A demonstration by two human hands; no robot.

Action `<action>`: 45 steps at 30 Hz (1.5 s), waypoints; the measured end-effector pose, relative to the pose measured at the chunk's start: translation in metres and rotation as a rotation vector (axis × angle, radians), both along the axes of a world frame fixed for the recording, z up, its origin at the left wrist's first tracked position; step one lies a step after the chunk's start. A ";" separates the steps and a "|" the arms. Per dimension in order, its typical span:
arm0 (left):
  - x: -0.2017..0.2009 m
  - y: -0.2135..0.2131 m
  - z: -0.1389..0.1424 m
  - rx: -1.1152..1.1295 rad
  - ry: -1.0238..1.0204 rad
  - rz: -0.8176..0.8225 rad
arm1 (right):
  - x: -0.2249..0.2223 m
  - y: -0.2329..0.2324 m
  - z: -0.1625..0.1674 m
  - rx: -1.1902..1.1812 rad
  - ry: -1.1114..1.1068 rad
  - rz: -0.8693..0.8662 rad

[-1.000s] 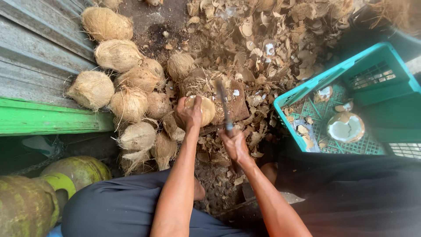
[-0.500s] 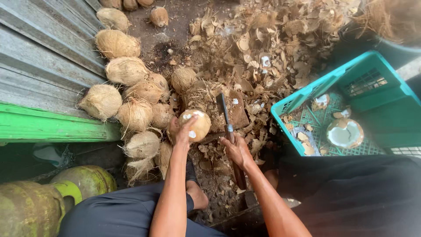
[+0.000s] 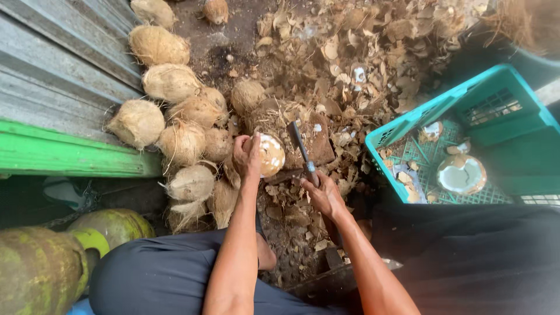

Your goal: The person sits on the ground and uses a curved knife to peel the husk off a coconut. They hold the coconut with one hand and repeatedly strike and scrape the husk with the knife, rotating the coconut to remove the fibrous outer layer. The peeled coconut is eventually placed into a green crate.

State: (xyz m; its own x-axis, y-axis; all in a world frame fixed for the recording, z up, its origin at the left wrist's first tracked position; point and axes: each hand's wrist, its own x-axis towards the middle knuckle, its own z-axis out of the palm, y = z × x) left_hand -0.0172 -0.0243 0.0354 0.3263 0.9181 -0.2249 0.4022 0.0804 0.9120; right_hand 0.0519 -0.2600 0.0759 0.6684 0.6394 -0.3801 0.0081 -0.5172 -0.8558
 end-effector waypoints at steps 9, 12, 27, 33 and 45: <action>0.019 0.004 -0.020 0.299 0.373 -0.084 | 0.002 0.017 0.026 -0.021 0.040 -0.100; 0.028 0.000 -0.023 0.313 0.131 -0.019 | -0.001 0.019 0.023 -0.192 0.120 0.062; 0.007 -0.008 -0.004 0.287 -0.156 -0.287 | 0.001 0.023 -0.018 -0.144 0.149 -0.031; -0.009 -0.004 0.033 -0.250 -0.022 -0.093 | -0.004 0.019 -0.008 -0.103 0.378 -0.116; -0.004 -0.004 -0.025 0.610 -0.190 -0.278 | -0.011 0.003 -0.001 0.071 -0.103 0.003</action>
State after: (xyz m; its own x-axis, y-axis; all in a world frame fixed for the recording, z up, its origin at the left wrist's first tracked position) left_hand -0.0209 -0.0286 0.0099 0.5497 0.7391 0.3892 0.1625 -0.5517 0.8181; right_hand 0.0408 -0.2570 0.0751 0.6993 0.6646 -0.2632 0.0991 -0.4549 -0.8850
